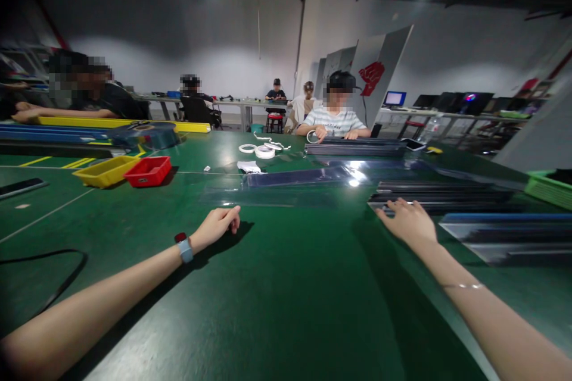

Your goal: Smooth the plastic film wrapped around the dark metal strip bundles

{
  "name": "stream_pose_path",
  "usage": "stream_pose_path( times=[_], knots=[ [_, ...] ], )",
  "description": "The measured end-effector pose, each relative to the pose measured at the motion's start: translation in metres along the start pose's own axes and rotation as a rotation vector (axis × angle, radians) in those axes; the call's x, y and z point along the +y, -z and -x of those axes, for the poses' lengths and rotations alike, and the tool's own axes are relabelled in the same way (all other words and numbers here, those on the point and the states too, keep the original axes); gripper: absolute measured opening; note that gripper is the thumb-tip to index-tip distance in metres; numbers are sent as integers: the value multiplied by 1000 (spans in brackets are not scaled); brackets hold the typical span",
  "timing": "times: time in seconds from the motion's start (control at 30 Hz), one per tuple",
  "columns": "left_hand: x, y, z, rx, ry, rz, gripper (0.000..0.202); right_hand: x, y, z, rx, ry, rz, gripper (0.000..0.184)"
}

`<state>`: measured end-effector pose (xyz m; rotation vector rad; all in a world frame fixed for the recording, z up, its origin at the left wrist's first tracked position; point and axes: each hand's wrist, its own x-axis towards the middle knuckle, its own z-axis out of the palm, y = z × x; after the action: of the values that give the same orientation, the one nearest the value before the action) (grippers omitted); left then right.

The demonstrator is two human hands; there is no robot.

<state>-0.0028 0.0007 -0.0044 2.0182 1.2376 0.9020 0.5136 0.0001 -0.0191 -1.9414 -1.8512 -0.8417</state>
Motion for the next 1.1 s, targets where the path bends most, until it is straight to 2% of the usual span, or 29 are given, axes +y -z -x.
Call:
stream_pose_path(
  times=[0.13, 0.27, 0.37, 0.43, 0.53, 0.6, 0.67, 0.77, 0.83, 0.97, 1.03, 1.1],
  knots=[
    [-5, 0, -1, 1, 15, 70, 53, -96, 46, 13, 60, 130, 72, 53],
    [-11, -1, -3, 20, 65, 218, 53, -184, 87, 25, 51, 288, -48, 56],
    [-13, 6, -6, 104, 44, 293, 53, -240, 112, 35, 60, 388, -130, 60],
    [-14, 18, -7, 222, -14, 241, 52, -271, 125, 42, 77, 434, -187, 59],
    [-20, 48, -7, 357, -104, -63, 49, -298, 140, 48, 86, 466, -289, 56],
    [-31, 73, -4, 333, -144, -322, 44, -298, 142, 46, 77, 469, -365, 51],
    [-48, 97, 0, 309, -179, -514, 40, -283, 134, 39, 78, 437, -430, 45],
    [-82, 127, 6, 218, -214, -663, 38, -237, 104, 21, 93, 359, -423, 42],
    [-104, 143, 10, 193, -179, -712, 41, -197, 77, 10, 111, 284, -385, 43],
    [-134, 158, 11, 160, -70, -732, 55, -124, 31, 1, 66, 150, -304, 44],
    [-139, 159, 10, 132, -35, -717, 60, -103, 20, 1, 22, 143, -286, 43],
    [-139, 157, 8, 113, -15, -703, 61, -95, 15, 2, 10, 135, -282, 43]
  ],
)
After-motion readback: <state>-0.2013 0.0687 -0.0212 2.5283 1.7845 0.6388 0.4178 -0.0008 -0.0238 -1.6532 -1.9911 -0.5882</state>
